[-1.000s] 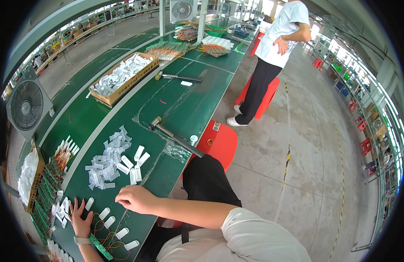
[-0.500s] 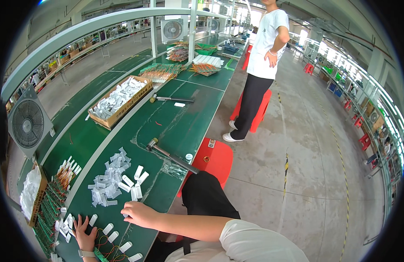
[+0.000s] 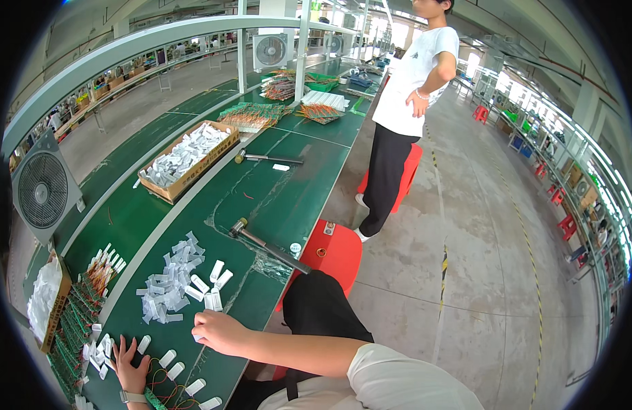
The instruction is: The person attaches plastic covers onto wired LED modules by hand and taps the covers with a small hammer to secure them.
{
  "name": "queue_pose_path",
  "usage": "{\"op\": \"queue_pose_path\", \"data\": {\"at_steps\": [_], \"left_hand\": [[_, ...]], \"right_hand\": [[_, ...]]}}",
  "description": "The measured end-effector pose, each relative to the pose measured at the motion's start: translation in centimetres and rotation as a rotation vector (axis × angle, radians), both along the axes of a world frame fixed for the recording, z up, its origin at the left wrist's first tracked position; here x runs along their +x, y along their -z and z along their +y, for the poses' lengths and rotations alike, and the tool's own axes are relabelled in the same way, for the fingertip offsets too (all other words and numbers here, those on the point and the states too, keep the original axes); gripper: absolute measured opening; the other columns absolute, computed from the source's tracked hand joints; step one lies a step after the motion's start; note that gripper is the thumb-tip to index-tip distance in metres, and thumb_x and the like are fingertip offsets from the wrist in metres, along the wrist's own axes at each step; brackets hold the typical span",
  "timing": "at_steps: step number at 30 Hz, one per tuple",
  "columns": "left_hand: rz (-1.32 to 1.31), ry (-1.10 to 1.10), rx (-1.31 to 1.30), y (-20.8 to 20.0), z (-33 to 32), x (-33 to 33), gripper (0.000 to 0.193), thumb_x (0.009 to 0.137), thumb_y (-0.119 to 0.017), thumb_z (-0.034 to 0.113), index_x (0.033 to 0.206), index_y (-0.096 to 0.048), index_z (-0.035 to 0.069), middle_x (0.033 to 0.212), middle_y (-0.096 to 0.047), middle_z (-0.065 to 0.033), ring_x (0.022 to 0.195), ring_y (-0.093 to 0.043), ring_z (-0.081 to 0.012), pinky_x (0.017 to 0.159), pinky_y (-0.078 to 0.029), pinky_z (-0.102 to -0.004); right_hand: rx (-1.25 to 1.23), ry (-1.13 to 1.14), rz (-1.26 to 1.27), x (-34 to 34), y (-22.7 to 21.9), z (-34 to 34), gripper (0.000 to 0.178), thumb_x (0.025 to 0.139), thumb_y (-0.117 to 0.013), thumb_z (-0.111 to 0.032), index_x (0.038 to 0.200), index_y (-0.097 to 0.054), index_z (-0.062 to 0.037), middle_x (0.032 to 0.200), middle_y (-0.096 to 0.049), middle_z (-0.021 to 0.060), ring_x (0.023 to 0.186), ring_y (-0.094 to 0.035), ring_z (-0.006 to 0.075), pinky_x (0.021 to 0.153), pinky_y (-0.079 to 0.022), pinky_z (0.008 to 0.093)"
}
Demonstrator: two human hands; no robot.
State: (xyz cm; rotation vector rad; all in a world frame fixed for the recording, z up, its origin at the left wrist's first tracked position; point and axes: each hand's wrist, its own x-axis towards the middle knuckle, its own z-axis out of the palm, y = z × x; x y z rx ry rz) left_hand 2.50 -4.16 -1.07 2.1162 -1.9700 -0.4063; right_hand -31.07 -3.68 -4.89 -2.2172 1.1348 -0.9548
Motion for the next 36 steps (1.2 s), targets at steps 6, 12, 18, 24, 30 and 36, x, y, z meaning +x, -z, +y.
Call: {"op": "queue_pose_path", "data": {"at_steps": [6, 12, 18, 24, 30, 36], "left_hand": [[0.005, 0.001, 0.003, -0.1, 0.0, -0.1, 0.068, 0.077, -0.085, 0.022, 0.143, -0.068, 0.018, 0.169, -0.042, -0.0067, 0.16, -0.027, -0.0363, 0.13, -0.008, -0.0589], [0.005, -0.005, 0.012, -0.3, 0.1, -0.3, 0.068, 0.077, -0.084, 0.023, 0.143, -0.068, 0.018, 0.169, -0.041, -0.0066, 0.16, -0.027, -0.0367, 0.13, -0.008, -0.0592], [-0.005, 0.005, 0.034, -0.6, 0.0, -0.3, 0.069, 0.077, -0.085, 0.024, 0.144, -0.068, 0.02, 0.169, -0.041, -0.0065, 0.16, -0.026, -0.0384, 0.128, -0.009, -0.0636], [-0.002, -0.009, 0.024, -0.1, 0.0, -0.1, 0.071, 0.077, -0.085, 0.025, 0.145, -0.068, 0.022, 0.169, -0.042, -0.0061, 0.16, -0.026, -0.0387, 0.128, -0.009, -0.0637], [-0.006, -0.011, 0.034, -0.1, -0.1, 0.0, 0.071, 0.077, -0.085, 0.025, 0.145, -0.067, 0.022, 0.169, -0.041, -0.0056, 0.16, -0.025, -0.0382, 0.128, -0.009, -0.0637], [-0.017, -0.005, 0.023, 0.0, -0.1, 0.1, 0.071, 0.076, -0.085, 0.024, 0.145, -0.067, 0.021, 0.169, -0.041, -0.0056, 0.16, -0.026, -0.0383, 0.128, -0.009, -0.0637]], "right_hand": [[0.077, 0.038, 0.046, -0.2, -0.9, -0.7, 0.018, 0.085, -0.077, -0.007, 0.101, -0.072, -0.0044, 0.101, -0.066, 0.0129, 0.102, -0.065, 0.0348, 0.088, -0.054, 0.0473], [0.159, 0.096, 0.078, -0.3, -1.1, -1.6, 0.018, 0.084, -0.077, -0.006, 0.1, -0.07, -0.0015, 0.093, -0.067, 0.0175, 0.095, -0.067, 0.0399, 0.084, -0.053, 0.0513], [0.177, 0.111, 0.072, -0.4, -1.5, -1.8, 0.021, 0.083, -0.078, -0.006, 0.101, -0.068, -0.0016, 0.092, -0.067, 0.0172, 0.096, -0.068, 0.0399, 0.084, -0.054, 0.051], [0.152, 0.108, 0.129, -0.2, -2.1, -1.8, 0.017, 0.082, -0.08, -0.01, 0.098, -0.072, -0.0065, 0.098, -0.068, 0.0099, 0.101, -0.067, 0.0337, 0.086, -0.056, 0.0465], [0.019, 0.082, -0.013, 0.3, -1.0, -1.7, 0.018, 0.081, -0.081, -0.011, 0.097, -0.074, -0.0082, 0.099, -0.067, 0.0051, 0.102, -0.064, 0.0286, 0.087, -0.057, 0.0417], [-0.063, 0.1, -0.099, 0.3, -0.2, -1.8, 0.018, 0.079, -0.079, -0.008, 0.097, -0.076, -0.0083, 0.099, -0.067, 0.0048, 0.1, -0.064, 0.0281, 0.087, -0.056, 0.041]]}}
